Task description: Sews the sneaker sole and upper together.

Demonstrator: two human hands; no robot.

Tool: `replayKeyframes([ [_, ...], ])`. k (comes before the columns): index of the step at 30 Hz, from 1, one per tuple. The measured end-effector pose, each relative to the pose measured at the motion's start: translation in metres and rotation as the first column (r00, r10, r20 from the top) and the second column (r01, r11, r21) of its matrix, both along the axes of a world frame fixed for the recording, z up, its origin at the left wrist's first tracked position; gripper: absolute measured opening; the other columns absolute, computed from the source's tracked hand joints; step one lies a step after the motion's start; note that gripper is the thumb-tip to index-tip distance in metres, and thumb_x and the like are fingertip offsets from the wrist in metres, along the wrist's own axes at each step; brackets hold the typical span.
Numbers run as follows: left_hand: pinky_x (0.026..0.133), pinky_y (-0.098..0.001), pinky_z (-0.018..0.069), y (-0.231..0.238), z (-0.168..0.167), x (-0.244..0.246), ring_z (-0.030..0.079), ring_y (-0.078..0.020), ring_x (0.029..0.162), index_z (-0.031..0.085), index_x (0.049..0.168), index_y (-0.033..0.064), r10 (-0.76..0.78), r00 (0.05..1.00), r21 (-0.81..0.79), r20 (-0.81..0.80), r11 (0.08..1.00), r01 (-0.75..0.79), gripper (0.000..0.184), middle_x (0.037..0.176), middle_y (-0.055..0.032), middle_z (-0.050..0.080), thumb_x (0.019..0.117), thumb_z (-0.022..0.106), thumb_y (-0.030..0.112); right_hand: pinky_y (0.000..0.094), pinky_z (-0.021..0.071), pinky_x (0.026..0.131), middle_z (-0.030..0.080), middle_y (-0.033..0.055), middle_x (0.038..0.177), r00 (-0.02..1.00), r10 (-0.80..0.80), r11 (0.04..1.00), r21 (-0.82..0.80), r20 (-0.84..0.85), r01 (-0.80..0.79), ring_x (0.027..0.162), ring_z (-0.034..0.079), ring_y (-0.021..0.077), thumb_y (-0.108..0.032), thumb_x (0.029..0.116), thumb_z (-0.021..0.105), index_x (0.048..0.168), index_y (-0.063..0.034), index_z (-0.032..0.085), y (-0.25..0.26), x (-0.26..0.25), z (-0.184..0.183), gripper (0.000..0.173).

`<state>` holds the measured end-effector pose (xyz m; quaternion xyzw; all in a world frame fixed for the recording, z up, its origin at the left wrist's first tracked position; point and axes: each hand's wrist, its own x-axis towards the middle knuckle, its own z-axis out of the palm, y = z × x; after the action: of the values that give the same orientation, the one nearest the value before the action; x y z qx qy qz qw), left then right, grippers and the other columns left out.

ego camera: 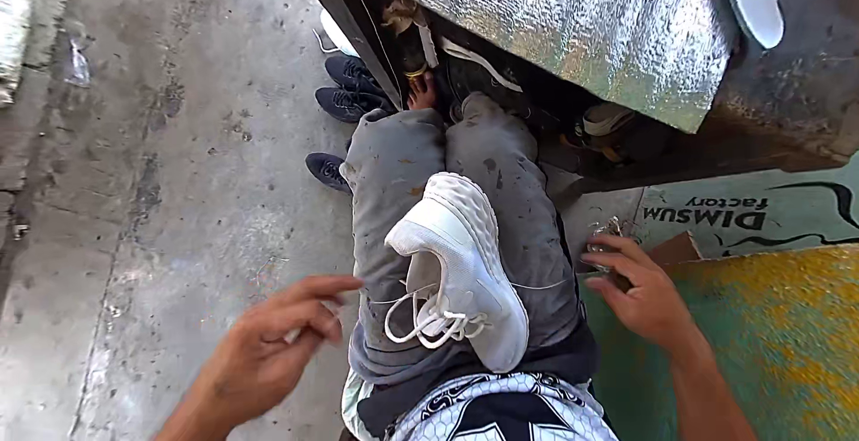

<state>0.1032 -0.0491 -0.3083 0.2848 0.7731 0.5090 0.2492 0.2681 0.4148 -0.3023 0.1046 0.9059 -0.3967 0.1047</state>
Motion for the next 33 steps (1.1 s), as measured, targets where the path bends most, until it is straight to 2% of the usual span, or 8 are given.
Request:
replayKeyframes([
  [2, 0.121, -0.0468, 0.0386, 0.029, 0.016, 0.004, 0.054, -0.0239, 0.138, 0.074, 0.089, 0.0237, -0.186, 0.937, 0.411, 0.295, 0.91, 0.051, 0.021, 0.135, 0.0029, 0.068, 0.1024, 0.06, 0.031, 0.0181, 0.0503, 0.061, 0.06, 0.0105, 0.14, 0.984, 0.019, 0.974, -0.219, -0.179, -0.059, 0.076, 0.059, 0.0013, -0.043, 0.0982, 0.067, 0.132, -0.0127, 0.067, -0.043, -0.017, 0.005, 0.046],
  [5, 0.117, -0.049, 0.0429, 0.055, 0.035, 0.002, 0.071, -0.0203, 0.112, 0.074, 0.091, 0.0192, -0.379, 0.824, 0.676, 0.421, 0.737, -0.007, 0.023, 0.099, 0.0011, 0.077, 0.1033, 0.059, 0.032, 0.0352, 0.0557, 0.06, 0.071, 0.0097, 0.108, 0.984, 0.118, 0.982, -0.133, -0.133, -0.136, 0.073, 0.065, 0.0156, -0.043, 0.0978, 0.066, 0.138, -0.0089, 0.062, -0.083, -0.022, 0.004, 0.053],
  [9, 0.088, -0.0262, 0.0584, 0.057, 0.038, -0.003, 0.068, -0.0065, 0.099, 0.072, 0.109, 0.0209, -0.107, 0.992, 0.118, 0.061, 0.988, 0.1, 0.021, 0.109, 0.006, 0.071, 0.1046, 0.052, 0.025, 0.0204, 0.0526, 0.067, 0.067, 0.0008, 0.096, 0.996, -0.019, 0.973, -0.231, -0.081, 0.0, 0.077, 0.06, 0.0029, -0.031, 0.1033, 0.061, 0.103, -0.0141, 0.078, -0.08, -0.018, 0.012, 0.024],
  [11, 0.09, -0.0324, 0.056, 0.069, 0.035, 0.001, 0.067, -0.0097, 0.108, 0.072, 0.122, 0.0232, -0.114, 0.971, -0.167, -0.209, 0.983, 0.08, 0.029, 0.121, 0.0023, 0.071, 0.1053, 0.049, 0.026, 0.0149, 0.0538, 0.068, 0.065, 0.0047, 0.13, 0.995, -0.068, 0.749, -0.662, -0.073, 0.002, 0.081, 0.062, -0.0029, -0.026, 0.1061, 0.056, 0.097, -0.008, 0.075, -0.071, -0.023, 0.015, 0.027],
  [13, 0.085, -0.0465, 0.0533, 0.084, 0.031, 0.004, 0.07, -0.0228, 0.108, 0.072, 0.123, 0.0191, -0.214, 0.882, -0.328, -0.419, 0.942, 0.073, 0.032, 0.124, -0.006, 0.072, 0.1065, 0.045, 0.023, 0.017, 0.0549, 0.058, 0.071, 0.0034, 0.127, 0.993, -0.12, 0.46, -0.887, -0.022, 0.036, 0.069, 0.065, -0.0014, -0.032, 0.1076, 0.053, 0.097, -0.01, 0.073, -0.072, -0.03, 0.014, 0.032],
  [18, 0.064, -0.0468, 0.0473, 0.102, 0.034, 0.002, 0.068, -0.0311, 0.078, 0.072, 0.105, 0.0117, -0.384, 0.708, -0.514, -0.592, 0.857, 0.034, 0.028, 0.095, -0.0113, 0.072, 0.102, 0.044, 0.011, 0.0251, 0.0527, 0.061, 0.067, 0.0022, 0.087, 0.988, -0.106, 0.987, -0.134, -0.11, 0.091, 0.07, 0.06, 0.0076, -0.044, 0.101, 0.061, 0.111, -0.0079, 0.073, -0.1, -0.037, 0.013, 0.039],
  [21, 0.062, -0.046, 0.0446, 0.099, 0.032, 0.004, 0.064, -0.03, 0.071, 0.068, 0.09, 0.0102, -0.429, 0.7, -0.549, -0.571, 0.833, 0.063, 0.032, 0.08, -0.01, 0.066, 0.1031, 0.041, 0.023, 0.0336, 0.0469, 0.048, 0.062, 0.006, 0.078, 0.981, -0.025, 0.987, 0.148, -0.191, 0.054, 0.059, 0.058, 0.0167, -0.072, 0.0906, 0.057, 0.1, -0.0077, 0.073, -0.114, -0.039, 0.003, 0.067],
  [33, 0.055, -0.0383, 0.037, 0.031, 0.027, 0.048, 0.051, -0.0215, 0.054, 0.05, 0.066, 0.0142, -0.391, 0.837, -0.515, -0.383, 0.843, 0.158, 0.046, 0.057, -0.0034, 0.05, 0.105, 0.042, 0.036, 0.0337, 0.0449, 0.046, 0.064, 0.0053, 0.075, 0.989, 0.036, 0.981, 0.194, -0.14, -0.008, 0.057, 0.06, 0.0167, -0.05, 0.0932, 0.066, 0.086, -0.0092, 0.07, -0.124, -0.053, -0.007, 0.041],
])
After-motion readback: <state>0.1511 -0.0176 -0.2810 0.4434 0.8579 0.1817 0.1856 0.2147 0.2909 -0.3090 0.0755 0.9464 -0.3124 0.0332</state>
